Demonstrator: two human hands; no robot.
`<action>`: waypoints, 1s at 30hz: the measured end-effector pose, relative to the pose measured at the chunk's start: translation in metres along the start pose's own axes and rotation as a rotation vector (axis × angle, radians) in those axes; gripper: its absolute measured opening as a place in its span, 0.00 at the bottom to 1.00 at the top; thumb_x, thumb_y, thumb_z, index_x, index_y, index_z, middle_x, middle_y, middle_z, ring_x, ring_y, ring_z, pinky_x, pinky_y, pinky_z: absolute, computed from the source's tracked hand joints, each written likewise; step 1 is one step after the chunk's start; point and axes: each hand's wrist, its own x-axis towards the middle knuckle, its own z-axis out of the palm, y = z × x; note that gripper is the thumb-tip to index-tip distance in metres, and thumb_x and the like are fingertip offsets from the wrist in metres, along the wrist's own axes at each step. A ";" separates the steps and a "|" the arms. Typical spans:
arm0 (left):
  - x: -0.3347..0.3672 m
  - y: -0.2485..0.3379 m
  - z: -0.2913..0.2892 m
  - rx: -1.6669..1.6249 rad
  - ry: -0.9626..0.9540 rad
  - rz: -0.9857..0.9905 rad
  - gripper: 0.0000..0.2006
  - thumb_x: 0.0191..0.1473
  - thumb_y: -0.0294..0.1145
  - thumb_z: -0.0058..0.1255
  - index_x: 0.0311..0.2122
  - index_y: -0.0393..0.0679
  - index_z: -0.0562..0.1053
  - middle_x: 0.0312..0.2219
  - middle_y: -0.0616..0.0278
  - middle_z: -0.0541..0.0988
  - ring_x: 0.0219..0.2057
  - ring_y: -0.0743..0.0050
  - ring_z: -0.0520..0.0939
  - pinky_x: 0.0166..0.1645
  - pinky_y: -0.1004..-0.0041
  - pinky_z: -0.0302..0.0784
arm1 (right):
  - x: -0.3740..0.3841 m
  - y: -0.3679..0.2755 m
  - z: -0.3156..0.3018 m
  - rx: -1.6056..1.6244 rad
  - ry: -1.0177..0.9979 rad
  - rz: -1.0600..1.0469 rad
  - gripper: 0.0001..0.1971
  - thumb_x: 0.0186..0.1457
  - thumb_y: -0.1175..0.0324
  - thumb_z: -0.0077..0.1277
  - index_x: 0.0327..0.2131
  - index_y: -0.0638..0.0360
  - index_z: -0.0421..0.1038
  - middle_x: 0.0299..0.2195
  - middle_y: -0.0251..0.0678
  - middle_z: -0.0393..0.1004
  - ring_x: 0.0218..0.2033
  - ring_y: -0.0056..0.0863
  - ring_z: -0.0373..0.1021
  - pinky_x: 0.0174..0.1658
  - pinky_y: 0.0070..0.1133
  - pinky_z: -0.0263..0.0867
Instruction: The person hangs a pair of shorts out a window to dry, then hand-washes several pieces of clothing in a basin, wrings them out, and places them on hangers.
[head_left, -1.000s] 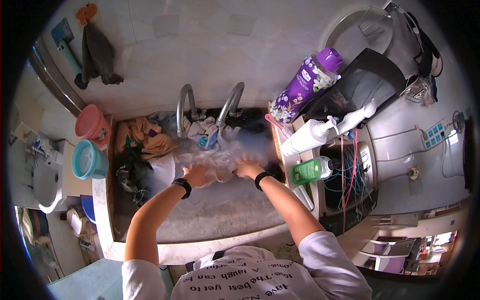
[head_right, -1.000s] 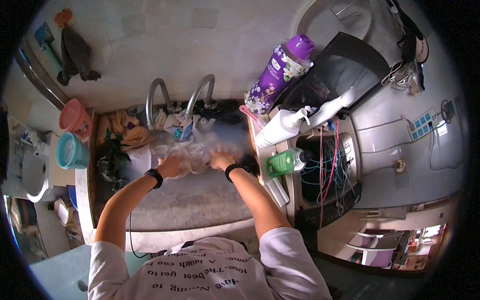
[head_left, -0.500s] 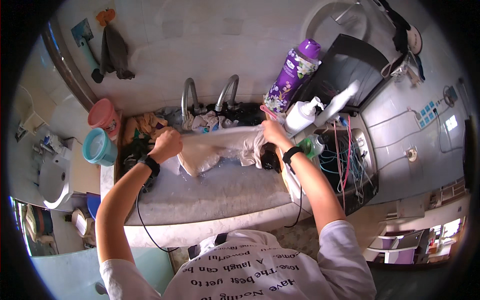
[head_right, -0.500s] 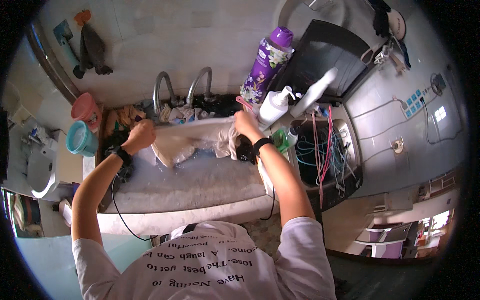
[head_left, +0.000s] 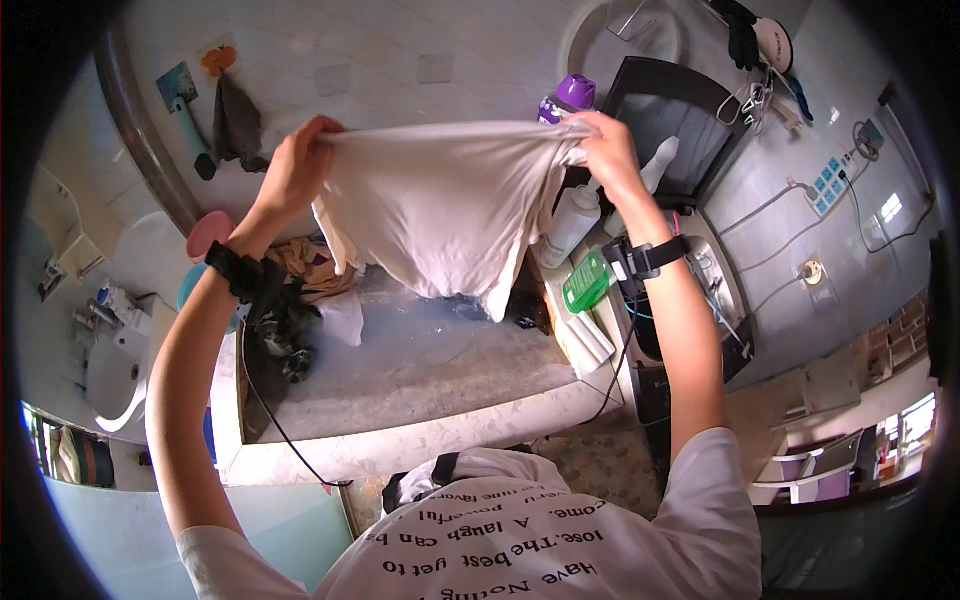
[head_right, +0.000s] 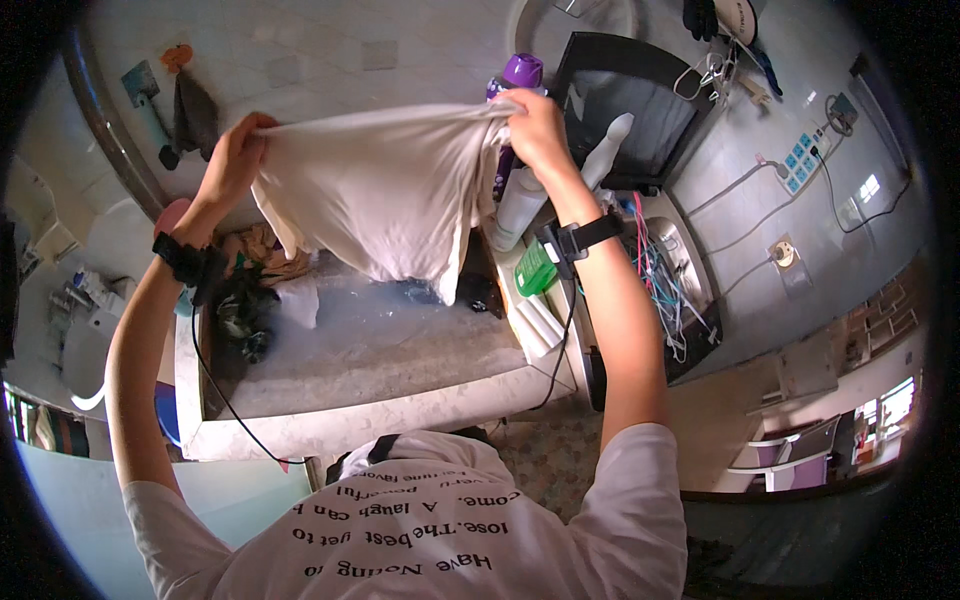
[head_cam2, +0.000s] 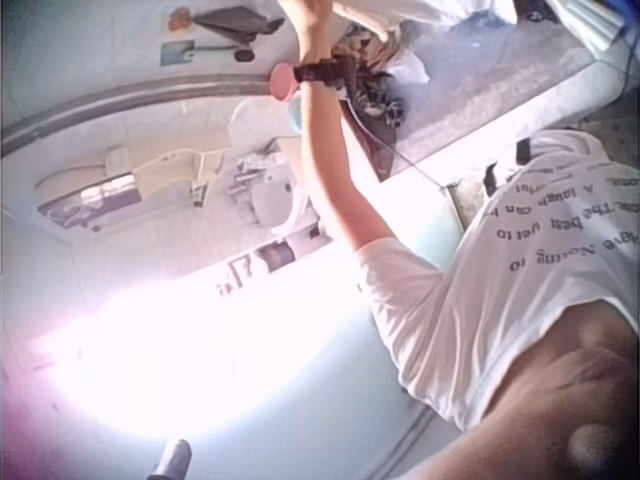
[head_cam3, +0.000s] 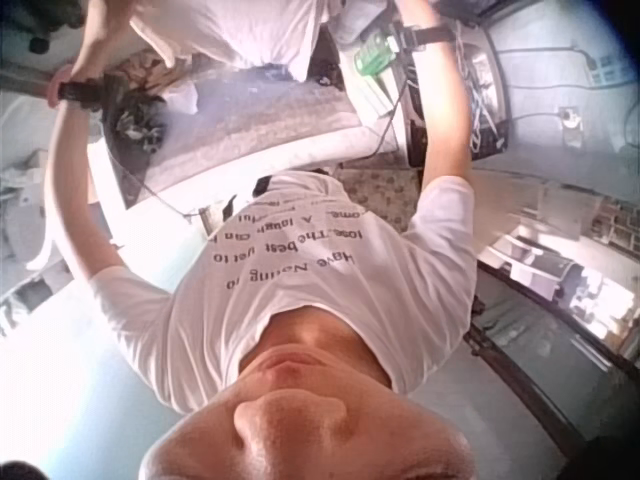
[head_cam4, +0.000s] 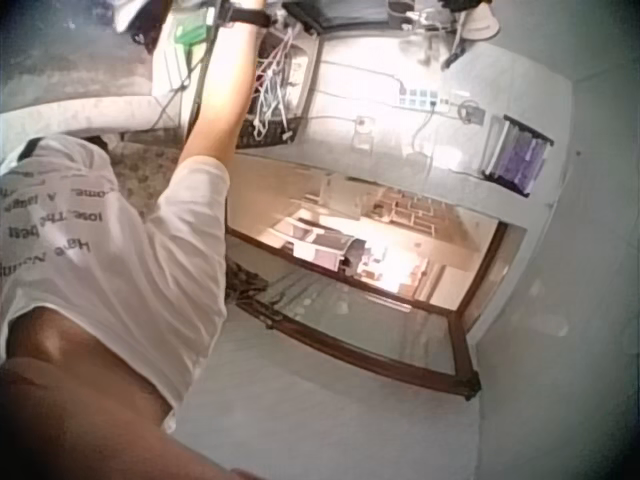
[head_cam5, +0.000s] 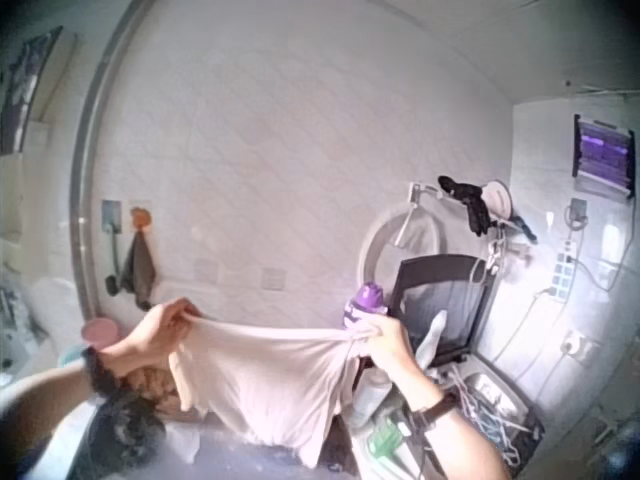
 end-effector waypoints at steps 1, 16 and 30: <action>0.005 0.003 -0.001 -0.099 0.054 0.031 0.12 0.47 0.26 0.37 0.38 0.37 0.68 0.21 0.60 0.71 0.24 0.73 0.71 0.32 0.76 0.66 | 0.002 -0.008 -0.004 0.068 -0.006 0.029 0.16 0.40 0.83 0.36 0.32 0.65 0.72 0.26 0.37 0.74 0.30 0.22 0.69 0.35 0.17 0.63; -0.072 -0.094 0.096 0.101 -0.384 -0.386 0.11 0.50 0.35 0.42 0.32 0.37 0.70 0.23 0.47 0.75 0.25 0.54 0.77 0.31 0.64 0.72 | -0.082 0.164 0.069 -0.321 -0.528 -0.025 0.24 0.39 0.87 0.37 0.44 0.65 0.65 0.48 0.42 0.65 0.50 0.32 0.61 0.53 0.22 0.55; -0.196 -0.188 0.230 0.356 -0.719 -0.324 0.15 0.48 0.32 0.44 0.44 0.52 0.69 0.33 0.52 0.75 0.35 0.53 0.76 0.37 0.61 0.71 | -0.172 0.173 0.199 -0.689 -1.192 0.589 0.32 0.51 0.61 0.34 0.60 0.41 0.37 0.62 0.40 0.26 0.61 0.51 0.26 0.54 0.55 0.30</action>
